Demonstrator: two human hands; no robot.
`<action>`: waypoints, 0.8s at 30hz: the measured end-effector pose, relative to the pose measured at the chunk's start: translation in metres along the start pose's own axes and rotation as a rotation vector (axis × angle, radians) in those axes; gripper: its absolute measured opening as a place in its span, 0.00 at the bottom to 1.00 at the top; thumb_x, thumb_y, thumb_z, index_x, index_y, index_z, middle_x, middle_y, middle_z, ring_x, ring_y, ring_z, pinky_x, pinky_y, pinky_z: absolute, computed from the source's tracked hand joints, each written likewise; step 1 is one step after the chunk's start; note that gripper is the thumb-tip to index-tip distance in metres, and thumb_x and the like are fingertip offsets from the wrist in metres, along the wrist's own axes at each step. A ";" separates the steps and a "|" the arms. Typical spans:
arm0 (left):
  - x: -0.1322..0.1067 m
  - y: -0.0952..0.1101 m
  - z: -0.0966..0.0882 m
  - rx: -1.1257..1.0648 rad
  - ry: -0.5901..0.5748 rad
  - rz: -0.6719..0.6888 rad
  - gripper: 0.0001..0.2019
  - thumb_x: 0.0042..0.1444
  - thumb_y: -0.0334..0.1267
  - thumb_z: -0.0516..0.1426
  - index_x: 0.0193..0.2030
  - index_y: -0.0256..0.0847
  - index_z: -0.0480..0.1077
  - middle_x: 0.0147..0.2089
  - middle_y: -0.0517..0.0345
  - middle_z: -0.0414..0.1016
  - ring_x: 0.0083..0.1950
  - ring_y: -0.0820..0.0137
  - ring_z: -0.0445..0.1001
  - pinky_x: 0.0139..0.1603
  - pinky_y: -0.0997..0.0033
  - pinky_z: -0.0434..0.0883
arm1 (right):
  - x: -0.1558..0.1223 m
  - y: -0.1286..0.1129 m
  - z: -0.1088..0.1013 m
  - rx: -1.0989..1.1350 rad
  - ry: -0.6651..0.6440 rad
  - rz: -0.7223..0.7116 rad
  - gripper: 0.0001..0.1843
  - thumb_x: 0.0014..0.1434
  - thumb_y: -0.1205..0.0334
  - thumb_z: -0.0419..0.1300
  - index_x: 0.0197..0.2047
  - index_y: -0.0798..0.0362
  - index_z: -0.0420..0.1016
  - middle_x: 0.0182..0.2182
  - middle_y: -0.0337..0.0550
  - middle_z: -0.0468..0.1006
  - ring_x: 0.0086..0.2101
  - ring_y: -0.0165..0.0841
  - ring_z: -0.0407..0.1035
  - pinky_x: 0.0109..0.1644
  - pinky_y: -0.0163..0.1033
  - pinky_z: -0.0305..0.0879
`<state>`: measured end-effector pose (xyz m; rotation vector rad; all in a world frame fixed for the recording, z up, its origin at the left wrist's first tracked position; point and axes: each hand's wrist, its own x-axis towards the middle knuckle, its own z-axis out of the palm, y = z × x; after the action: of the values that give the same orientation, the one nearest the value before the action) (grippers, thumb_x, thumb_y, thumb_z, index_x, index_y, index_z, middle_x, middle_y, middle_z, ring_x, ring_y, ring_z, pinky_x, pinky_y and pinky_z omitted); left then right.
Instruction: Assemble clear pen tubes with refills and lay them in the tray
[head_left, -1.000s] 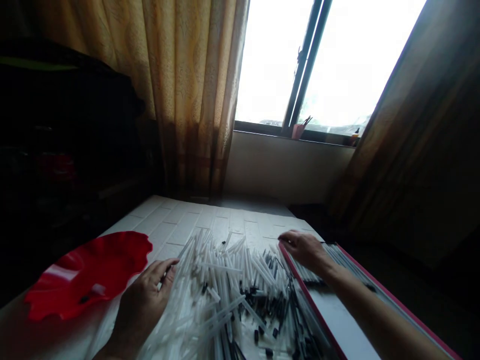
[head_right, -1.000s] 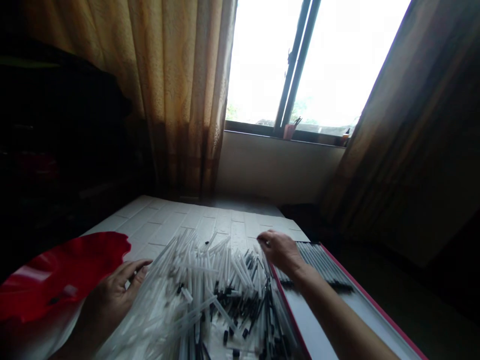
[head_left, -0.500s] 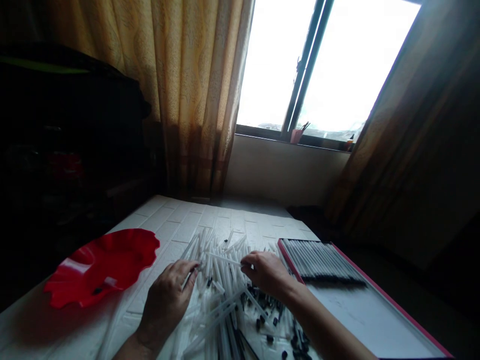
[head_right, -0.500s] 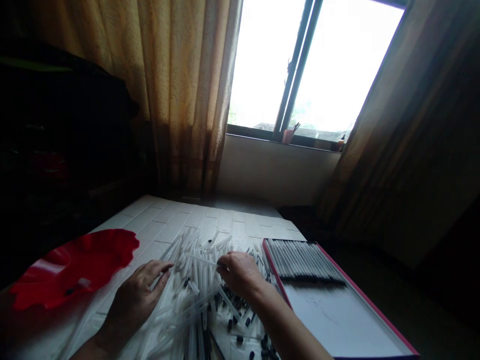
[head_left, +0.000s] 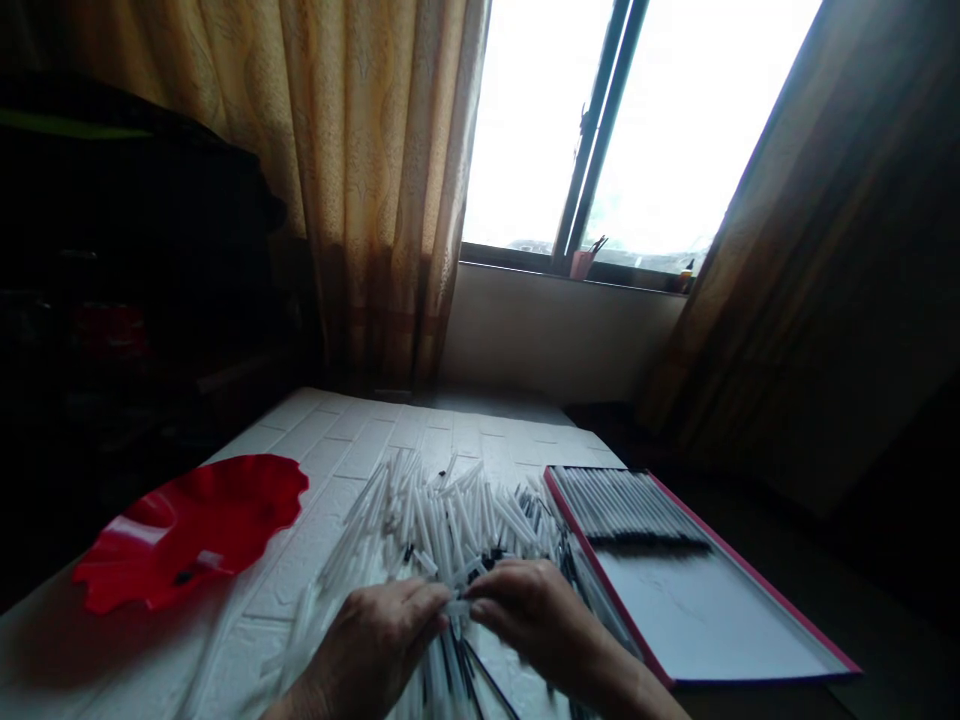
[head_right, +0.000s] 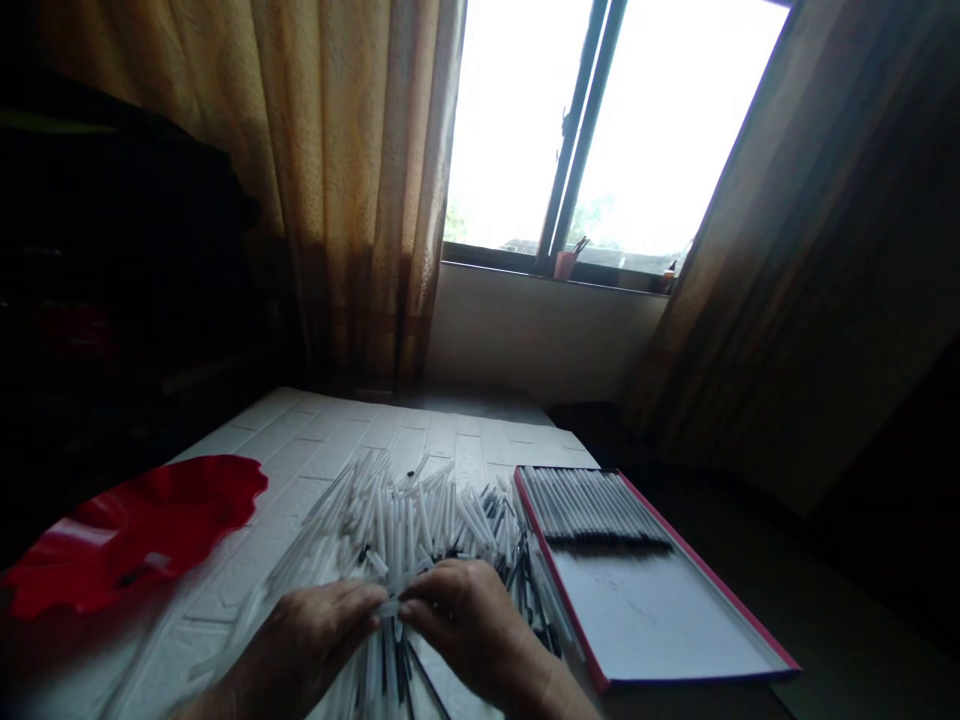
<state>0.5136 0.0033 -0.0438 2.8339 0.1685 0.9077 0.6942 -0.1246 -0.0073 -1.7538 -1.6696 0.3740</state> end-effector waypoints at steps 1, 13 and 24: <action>0.000 -0.003 -0.001 -0.014 0.035 -0.044 0.13 0.69 0.39 0.46 0.42 0.46 0.73 0.32 0.61 0.81 0.30 0.69 0.82 0.30 0.75 0.76 | 0.004 0.002 -0.001 0.022 0.017 0.038 0.09 0.61 0.63 0.61 0.37 0.54 0.84 0.24 0.41 0.81 0.24 0.29 0.72 0.28 0.30 0.65; 0.000 -0.050 -0.025 0.195 0.456 -0.469 0.20 0.68 0.48 0.43 0.36 0.43 0.71 0.23 0.59 0.80 0.23 0.65 0.81 0.21 0.76 0.68 | 0.070 -0.008 0.022 -0.354 -0.019 0.018 0.11 0.63 0.63 0.58 0.40 0.48 0.83 0.37 0.43 0.83 0.35 0.34 0.77 0.38 0.33 0.65; 0.002 -0.045 -0.026 0.188 0.450 -0.506 0.21 0.68 0.49 0.42 0.37 0.43 0.72 0.25 0.58 0.81 0.24 0.65 0.81 0.22 0.75 0.68 | 0.091 -0.010 0.037 -0.699 -0.296 -0.061 0.10 0.56 0.67 0.60 0.34 0.55 0.85 0.36 0.52 0.82 0.37 0.41 0.77 0.36 0.37 0.65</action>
<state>0.4968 0.0512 -0.0304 2.4845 1.0147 1.4263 0.6762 -0.0272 -0.0059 -2.2073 -2.2453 0.0065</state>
